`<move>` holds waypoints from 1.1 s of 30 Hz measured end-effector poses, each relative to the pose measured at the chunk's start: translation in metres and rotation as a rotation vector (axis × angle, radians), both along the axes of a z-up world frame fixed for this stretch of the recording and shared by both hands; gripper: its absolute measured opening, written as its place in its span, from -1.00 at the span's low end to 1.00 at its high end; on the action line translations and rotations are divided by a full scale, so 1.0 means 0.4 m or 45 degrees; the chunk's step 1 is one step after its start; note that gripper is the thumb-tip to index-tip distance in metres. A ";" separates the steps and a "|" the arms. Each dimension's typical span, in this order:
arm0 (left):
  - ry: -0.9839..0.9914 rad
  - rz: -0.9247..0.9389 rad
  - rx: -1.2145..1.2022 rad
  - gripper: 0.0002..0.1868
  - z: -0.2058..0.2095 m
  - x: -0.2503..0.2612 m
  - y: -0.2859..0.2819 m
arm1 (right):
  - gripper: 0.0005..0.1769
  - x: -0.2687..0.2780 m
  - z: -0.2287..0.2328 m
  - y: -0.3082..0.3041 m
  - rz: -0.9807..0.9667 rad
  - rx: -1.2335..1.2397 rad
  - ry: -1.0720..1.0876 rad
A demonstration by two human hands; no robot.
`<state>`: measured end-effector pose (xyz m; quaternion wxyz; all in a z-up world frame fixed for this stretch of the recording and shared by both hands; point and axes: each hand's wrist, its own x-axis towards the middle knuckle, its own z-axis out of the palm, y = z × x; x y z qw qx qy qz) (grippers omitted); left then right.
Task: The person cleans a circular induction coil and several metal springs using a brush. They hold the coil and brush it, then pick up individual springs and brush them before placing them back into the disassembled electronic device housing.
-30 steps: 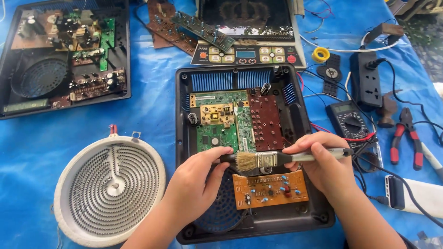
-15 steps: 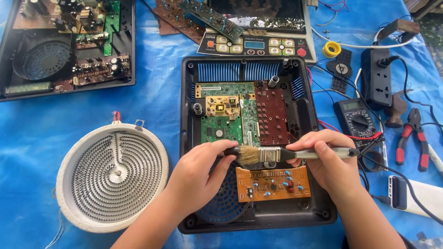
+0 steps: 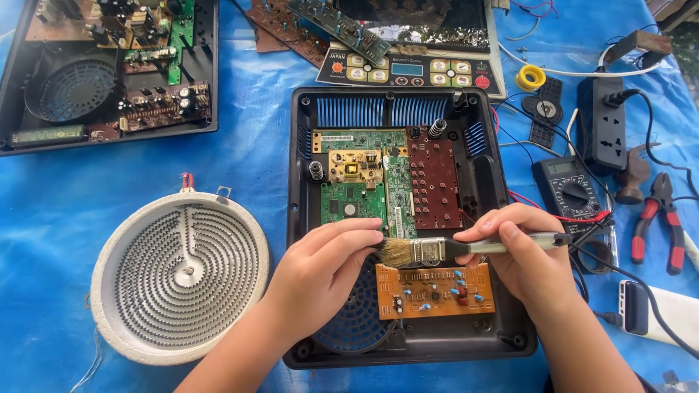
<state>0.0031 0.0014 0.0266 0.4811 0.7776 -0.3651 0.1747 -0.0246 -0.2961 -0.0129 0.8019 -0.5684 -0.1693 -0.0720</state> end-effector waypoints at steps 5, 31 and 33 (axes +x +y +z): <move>0.017 -0.050 -0.024 -0.75 0.003 0.004 0.002 | -0.86 -0.001 0.006 0.003 0.014 0.012 -0.034; 0.024 0.004 -0.004 -0.71 0.001 -0.009 -0.001 | -0.86 -0.010 -0.001 0.008 -0.026 0.014 -0.043; 0.039 0.035 -0.008 -0.69 0.002 -0.007 -0.004 | -0.82 -0.007 0.005 0.009 0.008 -0.002 -0.029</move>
